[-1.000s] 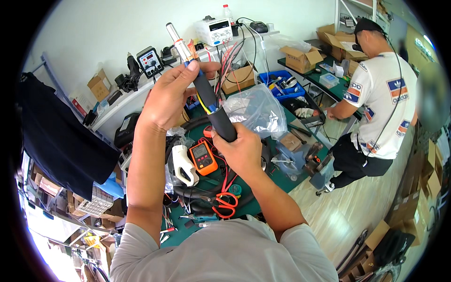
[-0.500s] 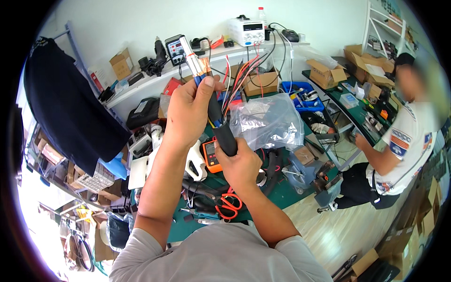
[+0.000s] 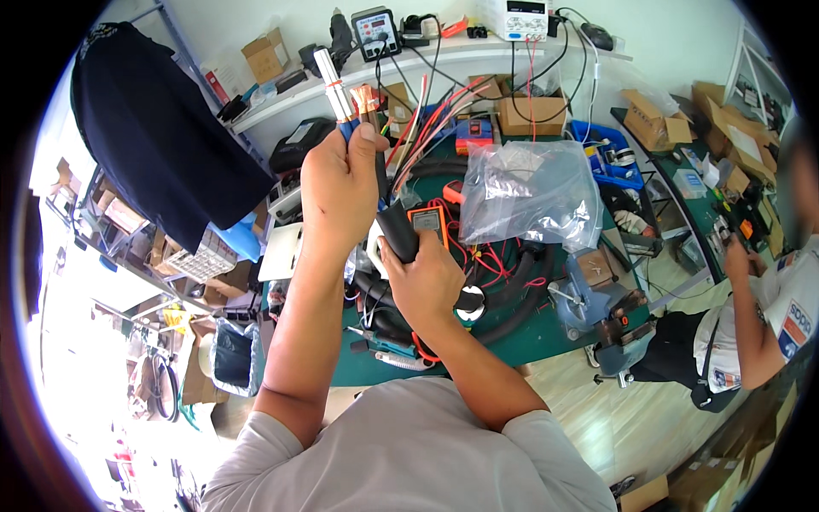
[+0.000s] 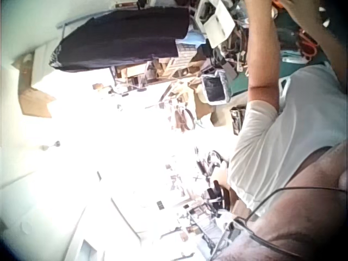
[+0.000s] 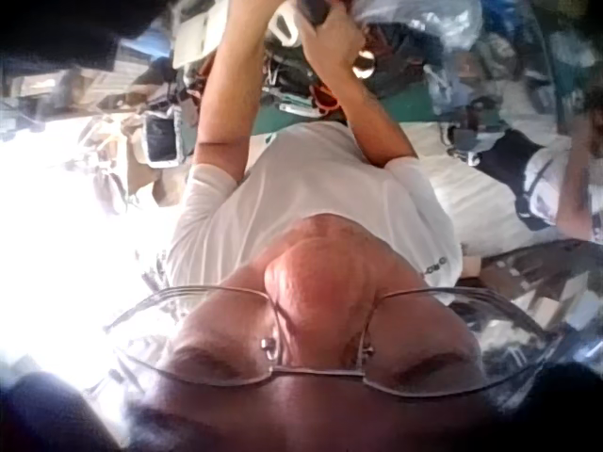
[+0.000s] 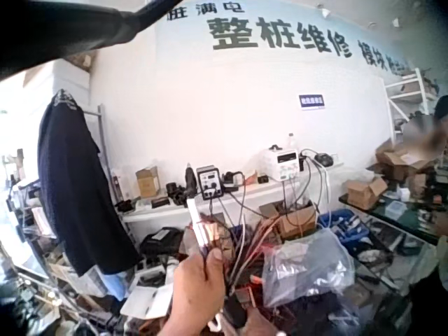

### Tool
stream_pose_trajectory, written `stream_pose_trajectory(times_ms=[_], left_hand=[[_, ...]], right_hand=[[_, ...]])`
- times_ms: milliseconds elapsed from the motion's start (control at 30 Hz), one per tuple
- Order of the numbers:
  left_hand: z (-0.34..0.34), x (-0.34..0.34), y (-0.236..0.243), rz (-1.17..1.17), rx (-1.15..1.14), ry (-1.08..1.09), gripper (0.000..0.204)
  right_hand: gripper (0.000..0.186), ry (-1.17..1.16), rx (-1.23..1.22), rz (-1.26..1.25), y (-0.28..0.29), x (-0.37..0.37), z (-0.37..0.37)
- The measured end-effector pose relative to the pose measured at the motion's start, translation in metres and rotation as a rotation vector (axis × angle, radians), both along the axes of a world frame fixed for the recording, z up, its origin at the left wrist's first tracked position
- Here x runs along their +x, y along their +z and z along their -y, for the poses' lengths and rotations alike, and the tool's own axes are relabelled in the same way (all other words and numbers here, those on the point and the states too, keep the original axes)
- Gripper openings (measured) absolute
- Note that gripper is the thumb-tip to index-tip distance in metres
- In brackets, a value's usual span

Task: The person strips the insulation from a red wire using pliers and organizes several wires protruding from a large black cable on a workbench.

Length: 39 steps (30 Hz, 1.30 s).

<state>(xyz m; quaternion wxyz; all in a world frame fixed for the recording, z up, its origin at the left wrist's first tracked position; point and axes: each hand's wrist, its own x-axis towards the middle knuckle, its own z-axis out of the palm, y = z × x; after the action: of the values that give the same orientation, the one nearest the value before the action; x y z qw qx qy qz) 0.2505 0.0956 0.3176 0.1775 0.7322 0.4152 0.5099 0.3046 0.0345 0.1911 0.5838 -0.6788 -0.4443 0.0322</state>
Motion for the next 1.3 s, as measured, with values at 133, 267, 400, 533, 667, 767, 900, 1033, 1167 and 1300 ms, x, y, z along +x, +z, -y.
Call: stream_pose_trajectory(times_ms=[133,267,400,533,667,767,900,1033,1167,1300], left_hand=[[-0.009,-0.005,-0.015,-0.081,0.103,0.108,0.037],[-0.008,-0.021,-0.018,-0.101,0.022,0.050,0.035],[-0.001,-0.031,-0.020,-0.029,-0.055,-0.049,0.036],[0.008,-0.032,-0.018,-0.034,-0.110,-0.071,0.038],[0.014,-0.037,-0.015,0.044,-0.269,-0.193,0.040],[0.011,-0.039,-0.021,0.155,-0.263,-0.267,0.035],[0.016,-0.038,-0.023,0.267,-0.255,-0.307,0.034],[0.014,-0.040,-0.021,0.303,-0.133,-0.282,0.034],[0.010,-0.044,-0.019,0.232,-0.071,-0.199,0.033],[0.009,-0.048,-0.017,0.281,-0.126,-0.244,0.030]], right_hand=[[0.038,0.057,-0.054,-0.001,-0.011,-0.003,-0.005],[0.038,0.309,-0.122,-0.158,-0.010,0.004,-0.007],[0.034,0.808,-0.270,-0.318,-0.014,0.028,-0.019],[0.033,0.631,-0.134,-0.222,-0.017,0.012,-0.013],[0.030,0.636,-0.123,-0.216,-0.020,0.013,-0.010],[0.029,0.613,-0.139,-0.226,-0.016,0.010,-0.005],[0.028,0.618,-0.123,-0.217,-0.015,0.011,-0.003],[0.026,0.636,-0.116,-0.214,-0.014,0.011,0.000],[0.025,0.672,-0.152,-0.242,-0.008,0.015,0.002],[0.024,0.681,-0.170,-0.237,-0.008,0.016,0.003]])
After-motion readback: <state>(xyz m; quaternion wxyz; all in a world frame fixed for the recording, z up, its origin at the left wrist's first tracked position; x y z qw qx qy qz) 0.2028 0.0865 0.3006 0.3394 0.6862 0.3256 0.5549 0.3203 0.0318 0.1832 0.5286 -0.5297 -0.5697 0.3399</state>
